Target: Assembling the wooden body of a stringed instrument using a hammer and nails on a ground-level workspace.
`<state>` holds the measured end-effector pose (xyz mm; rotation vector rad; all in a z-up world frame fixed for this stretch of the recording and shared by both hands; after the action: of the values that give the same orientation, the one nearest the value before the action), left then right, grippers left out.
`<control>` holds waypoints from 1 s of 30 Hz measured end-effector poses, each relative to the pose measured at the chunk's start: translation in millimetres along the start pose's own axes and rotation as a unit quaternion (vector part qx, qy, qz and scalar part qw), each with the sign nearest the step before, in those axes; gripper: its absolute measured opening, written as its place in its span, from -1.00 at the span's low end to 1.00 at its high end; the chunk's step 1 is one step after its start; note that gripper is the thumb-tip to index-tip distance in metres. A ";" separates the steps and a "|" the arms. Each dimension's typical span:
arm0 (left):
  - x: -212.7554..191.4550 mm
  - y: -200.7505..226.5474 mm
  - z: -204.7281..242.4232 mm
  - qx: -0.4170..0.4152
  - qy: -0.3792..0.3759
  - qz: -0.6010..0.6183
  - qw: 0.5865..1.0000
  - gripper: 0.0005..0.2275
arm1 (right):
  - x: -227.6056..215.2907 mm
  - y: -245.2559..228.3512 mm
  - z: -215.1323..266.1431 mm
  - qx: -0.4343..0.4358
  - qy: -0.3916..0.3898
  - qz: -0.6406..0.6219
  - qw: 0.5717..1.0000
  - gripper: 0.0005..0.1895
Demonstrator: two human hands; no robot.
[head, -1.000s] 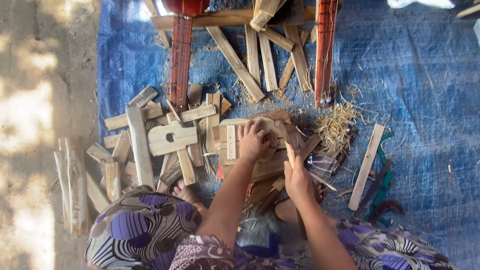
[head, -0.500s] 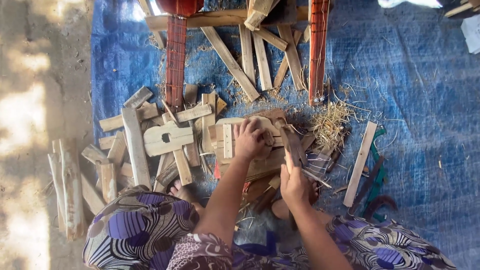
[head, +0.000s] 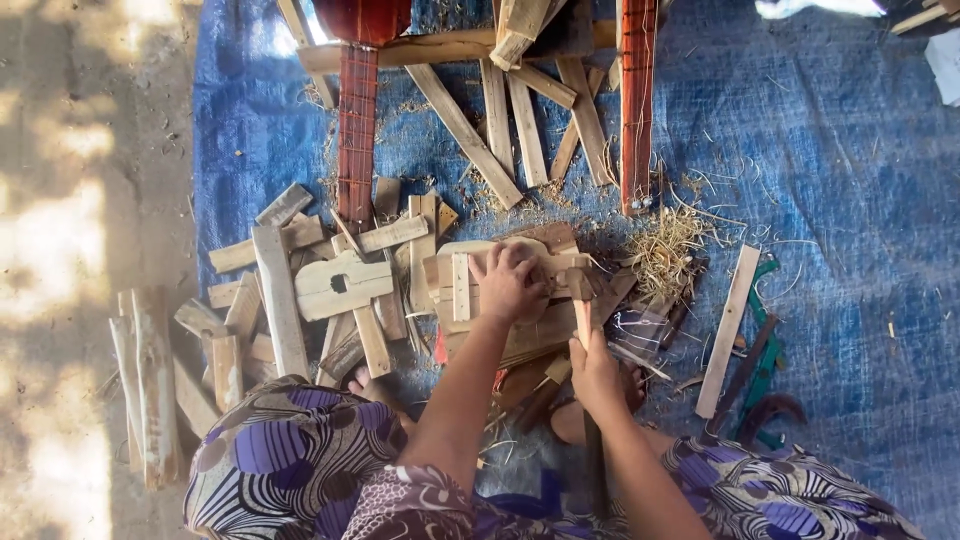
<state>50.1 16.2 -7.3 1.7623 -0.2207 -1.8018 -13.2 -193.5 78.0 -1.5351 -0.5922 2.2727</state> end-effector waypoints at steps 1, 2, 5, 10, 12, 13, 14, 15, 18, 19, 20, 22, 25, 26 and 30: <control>0.5 2.5 -0.8 0.001 0.002 0.000 1.000 -0.57 | 11.4 17.4 -8.1 -0.001 0.002 0.000 1.000 -0.63; -1.9 6.0 -1.9 0.009 0.024 -0.002 1.000 -0.64 | 27.5 38.8 -16.7 0.023 -0.025 -0.021 0.999 -0.61; 18.6 2.1 -11.6 0.036 0.070 -0.016 0.997 -0.76 | 35.6 40.3 -10.3 0.064 -0.072 -0.034 0.995 -0.59; 14.8 6.3 -16.3 0.107 0.124 -0.027 0.986 -0.84 | 39.7 31.3 -10.4 0.073 -0.080 -0.067 0.992 -0.64; 15.0 10.2 -12.6 0.134 0.132 -0.016 0.982 -0.86 | 33.4 22.4 -4.5 0.059 -0.062 -0.047 0.995 -0.65; 16.1 10.7 -12.8 0.134 0.130 -0.015 0.982 -0.86 | 31.6 17.4 -2.1 0.062 -0.063 -0.047 0.995 -0.65; 17.0 11.9 -12.5 0.137 0.129 -0.017 0.982 -0.86 | 28.0 11.0 0.2 0.055 -0.054 -0.039 0.996 -0.65; 17.4 12.9 -12.4 0.140 0.128 -0.020 0.982 -0.86 | 24.4 4.2 2.2 0.047 -0.045 -0.032 0.997 -0.65; 33.0 8.2 -15.0 0.145 0.123 -0.023 0.982 -0.85 | 22.3 5.3 5.4 0.059 -0.048 -0.035 0.997 -0.65; 32.8 9.2 -14.3 0.145 0.121 -0.023 0.982 -0.85 | 20.0 0.0 7.9 0.060 -0.049 -0.035 0.996 -0.65; 32.1 9.7 -13.5 0.143 0.121 -0.023 0.982 -0.85 | 17.6 -5.6 10.6 0.060 -0.049 -0.033 0.996 -0.65; 33.4 9.8 -15.6 0.142 0.123 -0.022 0.982 -0.85 | 16.2 -8.9 10.4 0.059 -0.047 -0.031 0.997 -0.65; 34.3 7.7 -15.2 0.140 0.115 -0.034 0.983 -0.85 | 26.2 7.3 4.6 0.045 -0.041 -0.017 0.998 -0.64; 29.6 6.3 -13.8 0.128 0.105 -0.033 0.986 -0.83 | 32.6 18.4 0.7 0.038 -0.039 -0.019 0.998 -0.64; -35.7 17.7 -0.3 0.087 0.043 -0.030 0.995 -0.70 | 45.3 39.5 -17.8 0.008 -0.037 -0.021 0.999 -0.61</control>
<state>53.5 20.6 32.2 1.9829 -0.3015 -1.7888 -14.7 -202.4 16.0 -1.4247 -0.6194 2.3050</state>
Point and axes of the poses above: each hand's wrist, its own z-axis away from the middle knuckle, its own x-axis out of the palm, y = z × x, the point moved 8 cm from there along -z, towards the middle knuckle, and after that the axes turned 4 degrees about z, right-handed, at the moved point
